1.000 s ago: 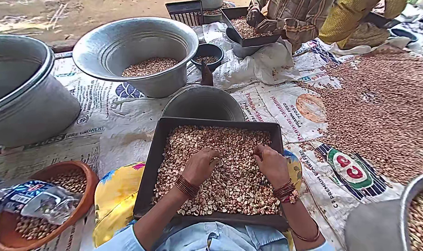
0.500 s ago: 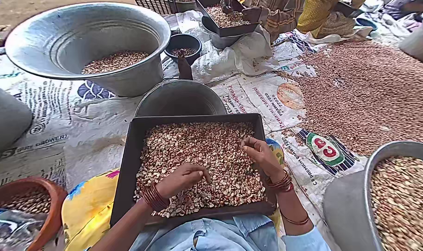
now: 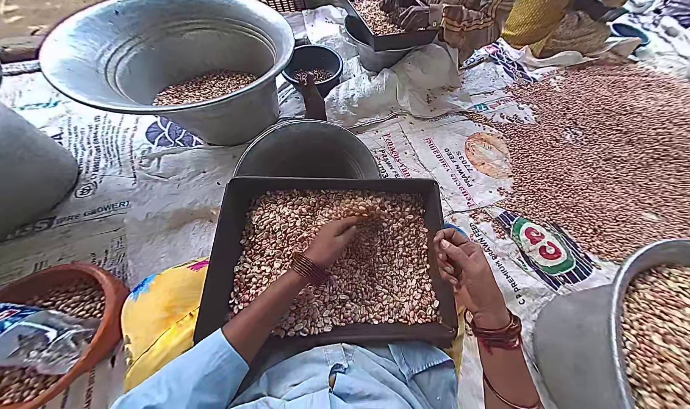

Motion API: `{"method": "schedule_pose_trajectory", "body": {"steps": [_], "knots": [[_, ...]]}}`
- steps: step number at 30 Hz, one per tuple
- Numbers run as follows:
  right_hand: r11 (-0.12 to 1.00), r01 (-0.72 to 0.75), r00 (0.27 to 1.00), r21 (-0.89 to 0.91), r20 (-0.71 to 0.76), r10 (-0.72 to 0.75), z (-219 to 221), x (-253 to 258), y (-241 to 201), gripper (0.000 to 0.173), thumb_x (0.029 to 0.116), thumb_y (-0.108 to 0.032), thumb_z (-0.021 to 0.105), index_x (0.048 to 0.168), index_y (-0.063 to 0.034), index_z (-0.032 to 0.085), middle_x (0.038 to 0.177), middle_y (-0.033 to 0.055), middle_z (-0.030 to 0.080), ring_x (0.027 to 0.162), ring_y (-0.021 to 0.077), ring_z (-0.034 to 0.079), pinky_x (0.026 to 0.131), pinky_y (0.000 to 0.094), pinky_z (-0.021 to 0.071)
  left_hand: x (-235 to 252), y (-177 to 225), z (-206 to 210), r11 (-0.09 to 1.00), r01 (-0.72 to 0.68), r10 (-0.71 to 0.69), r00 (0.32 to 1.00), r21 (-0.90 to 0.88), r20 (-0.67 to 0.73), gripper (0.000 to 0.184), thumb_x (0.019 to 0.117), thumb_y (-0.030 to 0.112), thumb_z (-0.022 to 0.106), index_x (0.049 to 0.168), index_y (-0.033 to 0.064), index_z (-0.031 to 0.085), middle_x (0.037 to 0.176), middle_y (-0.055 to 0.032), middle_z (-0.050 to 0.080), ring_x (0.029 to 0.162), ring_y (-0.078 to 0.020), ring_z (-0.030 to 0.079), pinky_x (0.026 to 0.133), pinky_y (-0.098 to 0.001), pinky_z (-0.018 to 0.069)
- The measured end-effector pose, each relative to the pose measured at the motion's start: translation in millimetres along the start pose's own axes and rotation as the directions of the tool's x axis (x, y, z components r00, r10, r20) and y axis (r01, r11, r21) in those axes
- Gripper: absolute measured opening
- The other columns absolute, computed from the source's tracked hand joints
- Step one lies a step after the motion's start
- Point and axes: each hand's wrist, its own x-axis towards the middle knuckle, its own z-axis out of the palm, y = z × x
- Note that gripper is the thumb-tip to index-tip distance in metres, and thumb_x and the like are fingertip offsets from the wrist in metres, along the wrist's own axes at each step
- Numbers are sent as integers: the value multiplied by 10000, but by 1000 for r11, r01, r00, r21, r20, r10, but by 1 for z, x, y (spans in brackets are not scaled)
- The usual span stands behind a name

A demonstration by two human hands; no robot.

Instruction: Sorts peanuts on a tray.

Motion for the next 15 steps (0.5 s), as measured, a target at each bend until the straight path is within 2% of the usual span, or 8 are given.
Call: {"method": "schedule_pose_trajectory", "body": {"steps": [2, 4, 6, 7, 9, 11, 13, 15], "knots": [[936, 45, 999, -350, -7, -50, -4, -7, 1, 150, 998, -99, 519, 1059, -94, 656, 760, -115, 595, 506, -64, 433, 441, 108, 348, -8, -7, -15, 999, -30, 36, 989, 46, -141, 404, 1082, 139, 399, 1429, 33, 577, 1366, -152, 642, 1146, -157, 643, 1013, -359, 482], [735, 58, 998, -676, 27, -54, -1, -14, 6, 148, 979, -179, 608, 1044, -110, 721, 856, -93, 671, 618, -54, 522, 559, 133, 435, -21, -13, -18, 991, -63, 89, 971, 119, -222, 320, 1061, 154, 452, 1287, 81, 667, 1115, -65, 711, 868, -71, 631, 803, -284, 506], [534, 63, 997, -843, 76, 2, 11, -21, 12, 156, 966, -180, 650, 1041, -94, 756, 902, 15, 706, 701, 81, 602, 653, 274, 512, -37, -13, -13, 982, -97, 120, 983, 164, -139, 256, 1026, 170, 522, 1163, 85, 719, 917, -23, 704, 708, -43, 579, 685, -264, 493], [462, 58, 994, -885, 93, 52, 19, -23, 15, 156, 965, -161, 664, 1045, -69, 761, 919, 79, 716, 747, 174, 649, 697, 373, 546, -45, -11, -5, 974, -127, 140, 988, 188, -58, 232, 1006, 157, 554, 1127, 72, 733, 833, -29, 675, 649, -73, 547, 639, -290, 478], [354, 29, 981, -935, 95, 169, 31, -23, 17, 183, 979, -159, 655, 1080, -51, 762, 978, 146, 725, 855, 289, 701, 781, 491, 568, -57, -5, 16, 941, -229, 209, 973, 250, 101, 184, 973, 93, 612, 1075, 44, 757, 866, -101, 717, 691, -187, 629, 696, -390, 545], [283, -4, 970, -959, 65, 233, 38, -18, 17, 201, 999, -166, 626, 1109, -53, 750, 1011, 156, 716, 881, 311, 694, 800, 505, 555, -61, -5, 37, 890, -322, 269, 943, 323, 197, 145, 957, 81, 654, 1039, 40, 765, 954, -152, 749, 838, -297, 722, 807, -494, 583], [227, 0, 985, -974, 38, 165, 40, -17, 17, 190, 989, -137, 630, 1093, -40, 754, 999, 170, 715, 856, 330, 700, 769, 511, 559, -61, -7, 53, 847, -356, 268, 927, 394, 262, 148, 962, 99, 656, 1048, 36, 759, 1017, -177, 750, 930, -351, 739, 819, -540, 584], [188, 15, 998, -982, 27, 61, 39, -17, 17, 168, 968, -102, 646, 1068, -27, 758, 992, 178, 721, 836, 338, 711, 746, 511, 571, -59, -8, 61, 822, -360, 234, 920, 441, 316, 161, 976, 115, 637, 1046, 17, 744, 1024, -199, 730, 937, -381, 729, 784, -560, 576]]}}
